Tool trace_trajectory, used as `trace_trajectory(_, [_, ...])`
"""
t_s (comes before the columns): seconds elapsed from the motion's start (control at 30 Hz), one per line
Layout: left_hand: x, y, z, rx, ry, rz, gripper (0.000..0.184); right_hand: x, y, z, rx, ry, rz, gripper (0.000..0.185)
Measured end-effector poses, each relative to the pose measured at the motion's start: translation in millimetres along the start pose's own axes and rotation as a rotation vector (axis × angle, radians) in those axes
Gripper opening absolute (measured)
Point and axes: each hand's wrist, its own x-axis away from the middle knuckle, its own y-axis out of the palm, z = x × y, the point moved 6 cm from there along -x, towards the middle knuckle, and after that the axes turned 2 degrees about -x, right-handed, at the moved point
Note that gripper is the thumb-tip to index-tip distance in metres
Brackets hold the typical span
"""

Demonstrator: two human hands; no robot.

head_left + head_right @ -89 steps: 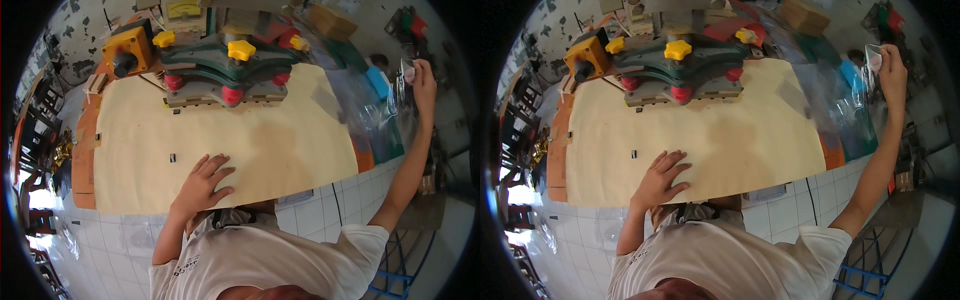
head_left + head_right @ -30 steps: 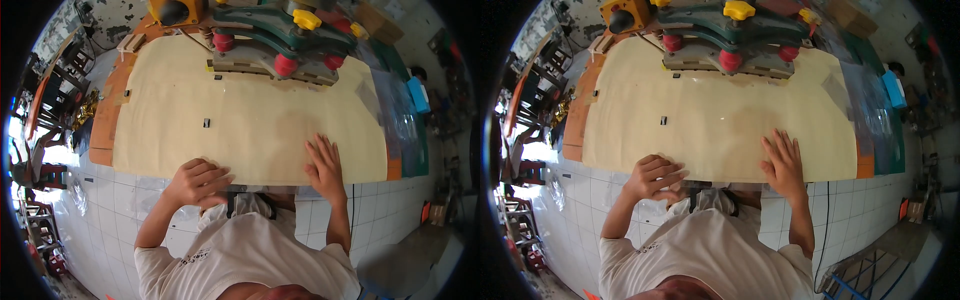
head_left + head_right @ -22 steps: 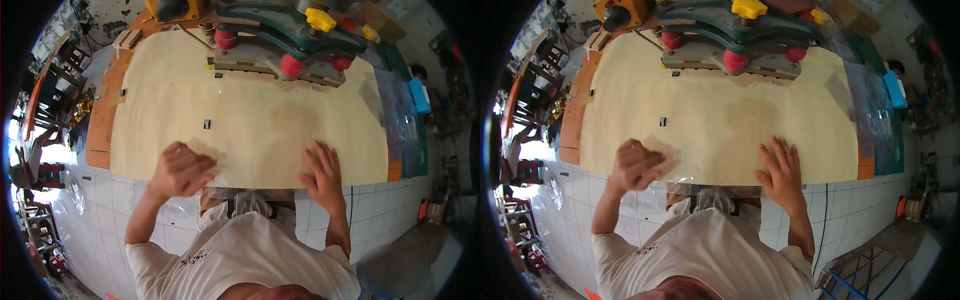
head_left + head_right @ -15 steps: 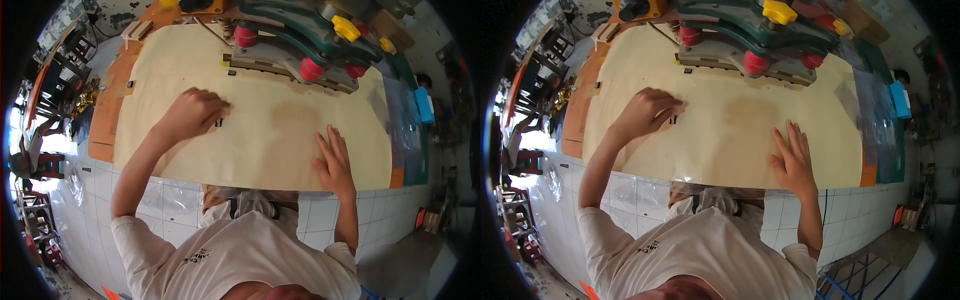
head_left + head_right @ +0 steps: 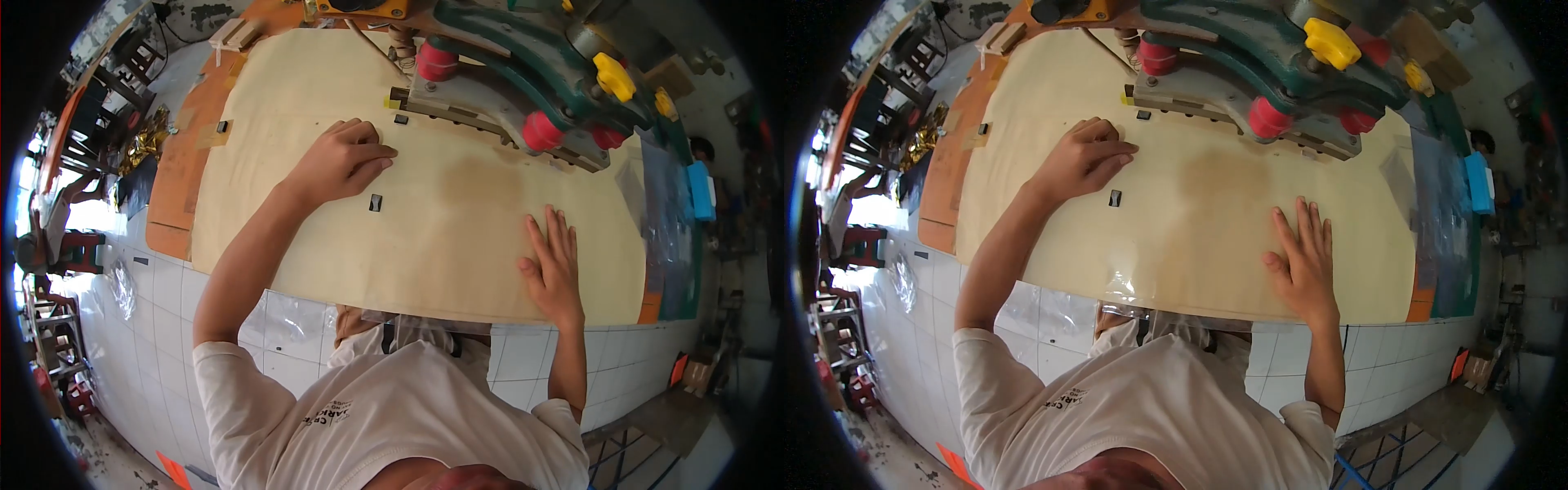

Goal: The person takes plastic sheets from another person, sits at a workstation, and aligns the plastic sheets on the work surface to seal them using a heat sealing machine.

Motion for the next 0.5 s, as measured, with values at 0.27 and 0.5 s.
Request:
trace_trajectory(0.27, [2.3, 1.4, -0.8, 0.000, 0.004, -0.025, 0.013, -1.2, 1.2, -1.4, 0.016, -0.023, -0.018, 0.061])
trace_trajectory(0.5, [2.8, 3.6, -1.4, -0.016, 0.024, -0.011, 0.017, -1.2, 2.2, 0.2, 0.015, -0.010, -0.004, 0.061])
